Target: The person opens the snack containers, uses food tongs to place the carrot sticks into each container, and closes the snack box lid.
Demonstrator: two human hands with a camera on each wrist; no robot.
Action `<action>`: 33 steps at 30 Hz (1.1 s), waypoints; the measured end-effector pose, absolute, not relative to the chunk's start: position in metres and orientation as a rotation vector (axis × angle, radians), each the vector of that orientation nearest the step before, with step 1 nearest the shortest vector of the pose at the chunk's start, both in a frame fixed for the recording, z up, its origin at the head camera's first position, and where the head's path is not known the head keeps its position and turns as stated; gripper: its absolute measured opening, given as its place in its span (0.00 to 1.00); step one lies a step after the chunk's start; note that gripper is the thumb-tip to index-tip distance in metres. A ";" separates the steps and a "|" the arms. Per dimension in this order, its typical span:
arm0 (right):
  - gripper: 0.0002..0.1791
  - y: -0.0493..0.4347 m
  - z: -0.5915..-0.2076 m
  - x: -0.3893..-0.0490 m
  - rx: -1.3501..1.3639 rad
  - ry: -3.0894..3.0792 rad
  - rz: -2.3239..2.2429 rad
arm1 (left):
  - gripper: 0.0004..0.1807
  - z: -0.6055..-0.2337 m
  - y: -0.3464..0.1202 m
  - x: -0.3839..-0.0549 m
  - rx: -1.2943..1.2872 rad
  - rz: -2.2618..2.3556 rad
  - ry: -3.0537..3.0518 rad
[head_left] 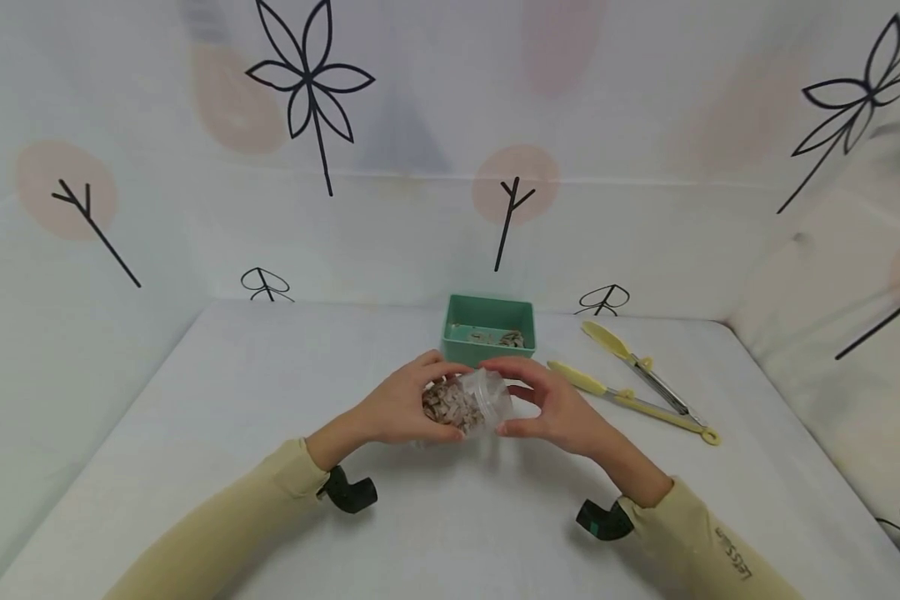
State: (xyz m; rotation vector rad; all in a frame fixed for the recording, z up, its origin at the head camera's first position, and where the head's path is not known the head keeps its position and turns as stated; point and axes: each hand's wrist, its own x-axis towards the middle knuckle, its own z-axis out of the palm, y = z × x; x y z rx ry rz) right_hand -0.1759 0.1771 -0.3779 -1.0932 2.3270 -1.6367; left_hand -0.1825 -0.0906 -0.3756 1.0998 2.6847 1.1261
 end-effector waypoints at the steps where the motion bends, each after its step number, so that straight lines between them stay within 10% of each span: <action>1: 0.39 0.177 -0.377 -0.176 -1.079 2.339 -1.641 | 0.42 -0.375 -0.090 -0.183 1.095 1.131 2.686; 33: 0.23 0.166 -0.385 -0.182 -1.002 2.358 -1.870 | 0.40 -0.396 -0.095 -0.203 1.035 1.367 2.628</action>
